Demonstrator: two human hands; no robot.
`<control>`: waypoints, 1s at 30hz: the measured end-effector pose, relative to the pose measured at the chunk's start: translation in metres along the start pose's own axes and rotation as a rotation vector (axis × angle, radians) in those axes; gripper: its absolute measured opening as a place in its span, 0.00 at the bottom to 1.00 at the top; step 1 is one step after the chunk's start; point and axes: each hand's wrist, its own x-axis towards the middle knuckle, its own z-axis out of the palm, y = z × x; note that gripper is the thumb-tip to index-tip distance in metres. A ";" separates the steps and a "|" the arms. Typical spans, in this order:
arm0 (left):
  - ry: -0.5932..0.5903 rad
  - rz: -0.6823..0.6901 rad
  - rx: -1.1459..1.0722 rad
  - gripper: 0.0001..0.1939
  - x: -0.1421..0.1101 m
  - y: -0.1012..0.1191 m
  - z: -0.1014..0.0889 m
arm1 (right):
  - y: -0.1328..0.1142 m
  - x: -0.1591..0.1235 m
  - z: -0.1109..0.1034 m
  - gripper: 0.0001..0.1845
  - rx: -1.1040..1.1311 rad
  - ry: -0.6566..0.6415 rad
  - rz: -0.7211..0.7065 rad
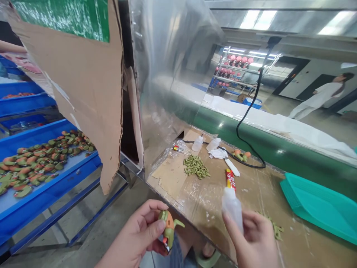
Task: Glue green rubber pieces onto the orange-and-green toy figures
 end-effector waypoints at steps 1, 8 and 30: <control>0.008 0.004 0.003 0.15 0.001 0.000 -0.001 | 0.012 0.017 0.003 0.27 0.013 0.028 -0.001; 0.036 0.007 -0.024 0.16 0.002 0.002 -0.009 | 0.032 0.040 0.001 0.30 -0.206 0.190 -0.119; -0.001 0.033 -0.066 0.15 0.008 0.002 -0.015 | 0.006 0.036 0.072 0.08 -0.730 -0.401 -0.435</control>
